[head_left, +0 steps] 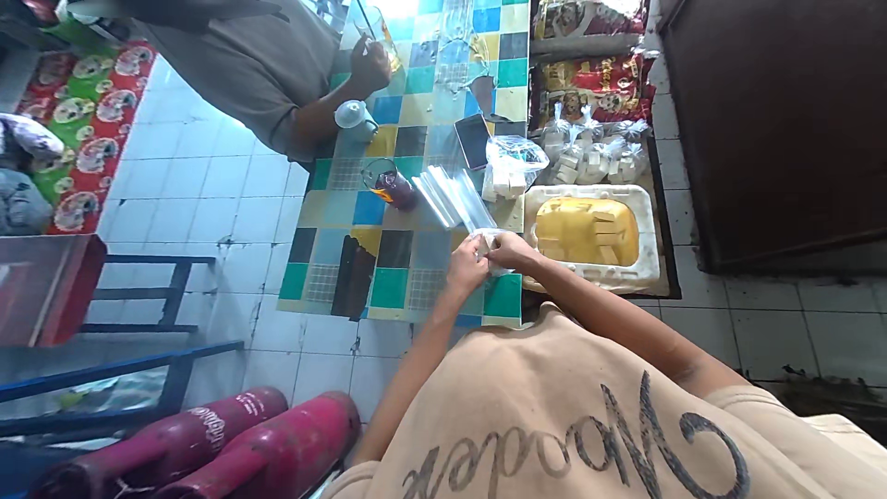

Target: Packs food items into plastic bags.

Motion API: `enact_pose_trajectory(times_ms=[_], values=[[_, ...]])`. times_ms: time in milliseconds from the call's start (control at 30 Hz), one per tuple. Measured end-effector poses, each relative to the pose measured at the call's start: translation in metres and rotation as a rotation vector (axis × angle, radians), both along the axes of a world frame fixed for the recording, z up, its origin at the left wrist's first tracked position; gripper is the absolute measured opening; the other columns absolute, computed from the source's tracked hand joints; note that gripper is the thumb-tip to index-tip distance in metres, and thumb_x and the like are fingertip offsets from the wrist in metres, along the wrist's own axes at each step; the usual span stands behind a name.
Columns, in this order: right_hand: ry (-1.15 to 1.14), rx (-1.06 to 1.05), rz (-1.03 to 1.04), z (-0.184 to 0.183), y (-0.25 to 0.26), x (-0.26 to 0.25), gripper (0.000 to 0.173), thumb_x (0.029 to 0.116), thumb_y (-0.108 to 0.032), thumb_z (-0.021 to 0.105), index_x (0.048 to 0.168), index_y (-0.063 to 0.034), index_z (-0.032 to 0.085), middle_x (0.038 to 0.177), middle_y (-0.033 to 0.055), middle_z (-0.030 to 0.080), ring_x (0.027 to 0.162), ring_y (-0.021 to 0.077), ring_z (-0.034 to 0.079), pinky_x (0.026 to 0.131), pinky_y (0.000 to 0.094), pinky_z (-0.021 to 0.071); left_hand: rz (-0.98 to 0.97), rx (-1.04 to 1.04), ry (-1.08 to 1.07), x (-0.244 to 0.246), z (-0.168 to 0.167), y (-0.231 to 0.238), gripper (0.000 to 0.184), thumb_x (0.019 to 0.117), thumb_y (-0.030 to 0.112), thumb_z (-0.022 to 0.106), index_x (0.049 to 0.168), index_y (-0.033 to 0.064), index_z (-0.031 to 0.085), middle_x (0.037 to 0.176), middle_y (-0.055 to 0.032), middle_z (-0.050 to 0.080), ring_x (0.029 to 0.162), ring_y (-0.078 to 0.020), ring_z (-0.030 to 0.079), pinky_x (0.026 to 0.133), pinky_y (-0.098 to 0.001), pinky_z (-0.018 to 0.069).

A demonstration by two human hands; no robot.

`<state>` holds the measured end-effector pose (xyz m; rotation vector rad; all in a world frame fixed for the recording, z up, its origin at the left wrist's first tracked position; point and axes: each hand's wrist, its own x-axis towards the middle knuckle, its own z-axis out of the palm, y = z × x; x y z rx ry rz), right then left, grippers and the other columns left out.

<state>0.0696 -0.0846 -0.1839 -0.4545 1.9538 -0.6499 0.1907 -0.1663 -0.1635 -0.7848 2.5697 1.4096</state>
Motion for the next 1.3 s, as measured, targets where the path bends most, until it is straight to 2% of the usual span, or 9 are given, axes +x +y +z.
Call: enact_pose_trajectory(times_ms=[167,333,400,567,733,900,1000,1100,1300], values=[[0.258,-0.099,0.115,0.0,0.018,0.014,0.028,0.0905,-0.006,0.074,0.113,0.0087,0.068,0.114,0.0311,0.067,0.11,0.0478,0.065,0.094,0.0647,0.0508,-0.01,-0.076,-0.038,-0.016,-0.021,0.001,0.055,0.0953,-0.003,0.061,0.149,-0.0009,0.048,0.158,-0.0214,0.039,0.127,-0.0361,0.059,0.1,-0.0499,0.053],[0.174,-0.172,0.044,0.027,0.063,-0.054,0.024,0.1033,-0.013,0.06,0.116,0.0018,0.074,0.106,0.0213,0.074,0.098,0.0342,0.071,0.094,0.0543,0.054,0.033,-0.077,-0.078,-0.016,-0.012,0.001,0.053,0.0956,-0.006,0.054,0.148,-0.0012,0.048,0.161,-0.0216,0.035,0.13,-0.0327,0.058,0.102,-0.0446,0.0519],[0.181,-0.078,-0.021,-0.002,0.087,-0.102,0.025,0.1041,-0.014,0.057,0.116,0.0003,0.074,0.104,0.0208,0.074,0.096,0.0339,0.072,0.093,0.0547,0.0547,0.052,-0.09,-0.084,-0.012,-0.012,0.0,0.053,0.0958,-0.006,0.053,0.148,-0.0006,0.049,0.161,-0.0217,0.036,0.123,-0.0304,0.063,0.095,-0.0415,0.0556],[0.19,0.182,0.256,-0.128,0.108,-0.147,0.042,0.0996,-0.002,0.058,0.141,-0.0015,0.059,0.138,0.0262,0.061,0.132,0.0454,0.056,0.11,0.0624,0.0414,0.077,-0.07,-0.109,-0.003,-0.014,0.006,0.053,0.0959,-0.006,0.05,0.149,-0.0012,0.048,0.161,-0.0216,0.034,0.092,-0.0205,0.07,0.074,-0.0326,0.0583],[0.157,0.17,0.308,-0.179,0.097,-0.13,0.077,0.0892,0.01,0.066,0.158,0.0039,0.031,0.154,0.032,0.043,0.141,0.0534,0.042,0.113,0.0657,0.0373,0.101,-0.072,-0.129,-0.001,-0.006,0.008,0.051,0.0951,-0.007,0.051,0.146,-0.0041,0.05,0.16,-0.0243,0.034,0.086,-0.0183,0.069,0.071,-0.0311,0.0571],[0.268,0.149,0.349,-0.217,0.105,-0.108,0.079,0.0863,0.012,0.068,0.158,-0.0026,0.037,0.165,0.0243,0.03,0.152,0.0524,0.021,0.115,0.0734,0.0261,0.132,-0.061,-0.151,-0.003,-0.004,0.007,0.053,0.0953,-0.006,0.05,0.148,-0.0023,0.049,0.161,-0.023,0.033,0.075,-0.0113,0.063,0.065,-0.0261,0.0535],[0.336,0.111,0.45,-0.207,0.104,-0.111,0.056,0.0946,0.012,0.058,0.149,0.0036,0.048,0.166,0.0222,0.029,0.153,0.0477,0.025,0.12,0.0642,0.0275,0.141,-0.078,-0.156,-0.009,-0.006,0.008,0.05,0.0964,-0.004,0.05,0.147,-0.0023,0.05,0.16,-0.0218,0.035,0.074,-0.01,0.061,0.064,-0.0257,0.0522],[0.364,0.07,0.445,-0.205,0.104,-0.112,0.042,0.0948,0.01,0.06,0.136,0.0059,0.058,0.148,0.0274,0.05,0.136,0.049,0.047,0.108,0.0626,0.0427,0.152,-0.094,-0.161,-0.01,-0.008,0.009,0.05,0.0967,-0.003,0.05,0.146,-0.0015,0.051,0.159,-0.0209,0.038,0.077,-0.0115,0.064,0.066,-0.0268,0.054],[0.225,0.037,0.17,-0.228,0.108,-0.121,0.06,0.0809,-0.002,0.084,0.134,0.0067,0.057,0.14,0.0338,0.051,0.129,0.0545,0.05,0.103,0.0674,0.0459,0.191,-0.073,-0.132,-0.011,-0.012,0.011,0.05,0.096,-0.003,0.05,0.146,-0.0022,0.052,0.158,-0.0214,0.039,0.075,-0.0097,0.062,0.064,-0.0252,0.0526]])
